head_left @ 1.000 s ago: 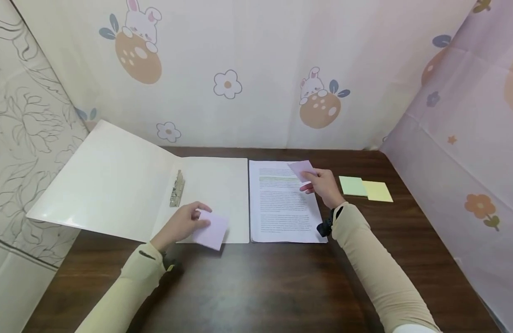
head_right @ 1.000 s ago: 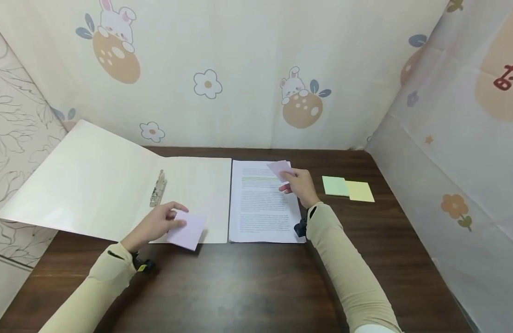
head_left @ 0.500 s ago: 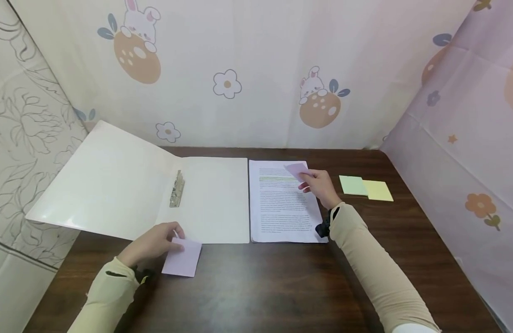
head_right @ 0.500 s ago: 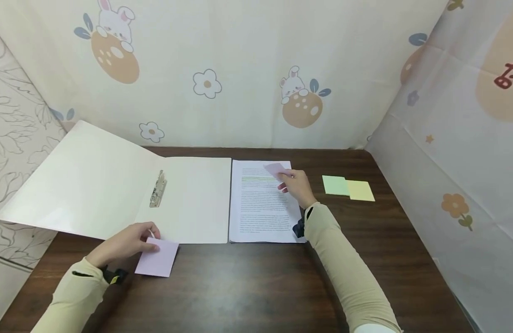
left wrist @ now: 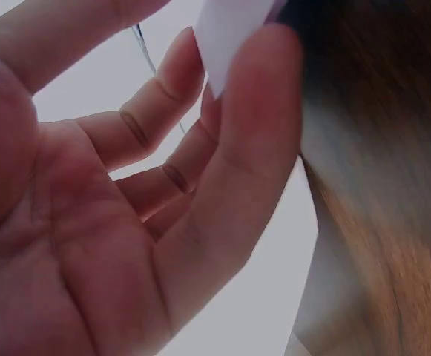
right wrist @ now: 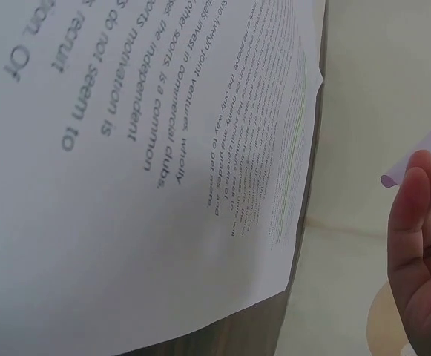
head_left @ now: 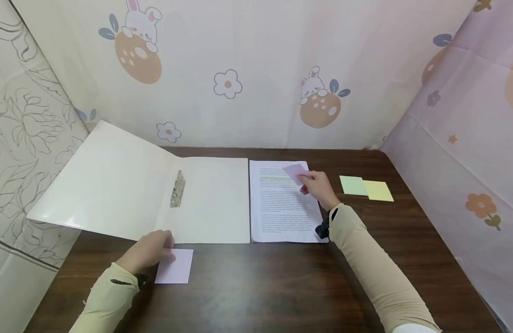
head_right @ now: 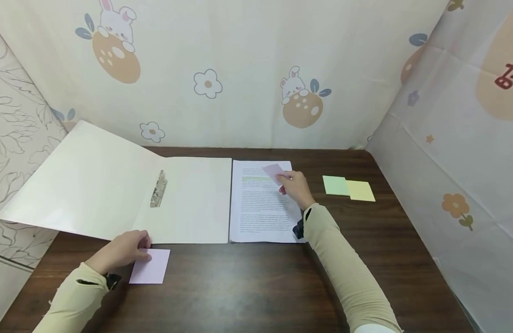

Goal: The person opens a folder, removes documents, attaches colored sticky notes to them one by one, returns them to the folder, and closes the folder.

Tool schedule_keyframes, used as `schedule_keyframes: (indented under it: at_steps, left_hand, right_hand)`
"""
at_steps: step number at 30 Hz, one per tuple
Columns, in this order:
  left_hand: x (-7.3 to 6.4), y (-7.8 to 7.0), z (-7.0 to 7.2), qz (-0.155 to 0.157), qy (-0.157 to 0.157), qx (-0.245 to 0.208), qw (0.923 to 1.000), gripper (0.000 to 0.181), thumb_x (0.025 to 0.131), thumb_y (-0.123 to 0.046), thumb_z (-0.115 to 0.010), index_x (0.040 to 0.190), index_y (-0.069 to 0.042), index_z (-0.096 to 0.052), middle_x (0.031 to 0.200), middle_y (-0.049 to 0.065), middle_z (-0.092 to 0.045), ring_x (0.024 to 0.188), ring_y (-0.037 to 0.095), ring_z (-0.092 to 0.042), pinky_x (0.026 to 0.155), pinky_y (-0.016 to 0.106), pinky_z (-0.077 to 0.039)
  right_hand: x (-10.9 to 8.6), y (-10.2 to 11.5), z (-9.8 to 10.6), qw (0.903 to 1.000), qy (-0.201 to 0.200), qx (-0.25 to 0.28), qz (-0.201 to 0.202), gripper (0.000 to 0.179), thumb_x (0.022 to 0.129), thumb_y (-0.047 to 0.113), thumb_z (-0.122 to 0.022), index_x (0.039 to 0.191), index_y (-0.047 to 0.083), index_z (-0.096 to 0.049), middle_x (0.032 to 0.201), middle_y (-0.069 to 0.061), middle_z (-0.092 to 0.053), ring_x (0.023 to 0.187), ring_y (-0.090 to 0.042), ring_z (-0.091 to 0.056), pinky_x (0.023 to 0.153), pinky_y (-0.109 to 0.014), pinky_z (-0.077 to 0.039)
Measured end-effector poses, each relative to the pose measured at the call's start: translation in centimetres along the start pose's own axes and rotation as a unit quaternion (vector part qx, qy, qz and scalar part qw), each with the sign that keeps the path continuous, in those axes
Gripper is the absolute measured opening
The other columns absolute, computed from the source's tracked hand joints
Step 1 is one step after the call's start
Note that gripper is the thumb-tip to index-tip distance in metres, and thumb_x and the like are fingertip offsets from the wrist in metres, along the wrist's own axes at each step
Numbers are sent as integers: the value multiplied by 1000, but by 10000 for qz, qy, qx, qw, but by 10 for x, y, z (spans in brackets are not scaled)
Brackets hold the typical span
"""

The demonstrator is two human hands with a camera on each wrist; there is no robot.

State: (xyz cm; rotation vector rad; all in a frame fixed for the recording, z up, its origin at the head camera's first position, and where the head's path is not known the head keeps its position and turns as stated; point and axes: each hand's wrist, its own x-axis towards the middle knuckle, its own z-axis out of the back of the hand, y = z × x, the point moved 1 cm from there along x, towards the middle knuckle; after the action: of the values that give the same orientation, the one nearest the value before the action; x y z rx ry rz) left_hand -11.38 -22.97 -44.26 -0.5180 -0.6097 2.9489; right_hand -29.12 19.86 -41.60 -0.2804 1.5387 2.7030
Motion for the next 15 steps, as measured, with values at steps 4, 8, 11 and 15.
schedule_keyframes:
  at_steps: [4, 8, 11, 15]
  left_hand:
    - [-2, -1, 0, -7, 2, 63, 10000, 22, 76, -10, -79, 84, -5, -59, 81, 4, -59, 73, 19, -52, 65, 34, -46]
    - [-4, -2, 4, 66, 59, 65, 9999, 22, 77, -12, -77, 86, -4, -59, 79, 4, -58, 71, 18, -51, 62, 32, -45]
    - [-7, -5, 9, 66, -14, 36, 10000, 21, 82, -18, -75, 85, -5, -58, 75, 3, -57, 68, 17, -50, 59, 30, -43]
    - [-5, -10, 18, -78, -274, -195, 9994, 21, 89, -24, -68, 83, -7, -58, 70, 1, -56, 64, 15, -49, 56, 29, -41]
  right_hand:
    - [-1, 1, 0, 10000, -15, -2, 48, 38, 100, 26, -53, 129, 3, -62, 109, -20, -60, 73, -21, -58, 71, -23, -50]
    - [-1, 2, 0, 10000, -24, 10, 92, 37, 100, 26, -54, 128, 3, -62, 110, -20, -61, 72, -20, -58, 70, -23, -50]
    - [-1, 2, 0, 9999, -7, 26, 115, 37, 100, 26, -54, 128, 2, -62, 111, -21, -62, 72, -20, -58, 70, -23, -51]
    - [-1, 1, 0, 9999, 7, 8, 129, 37, 100, 25, -54, 128, 1, -62, 110, -21, -62, 72, -20, -58, 70, -22, -51]
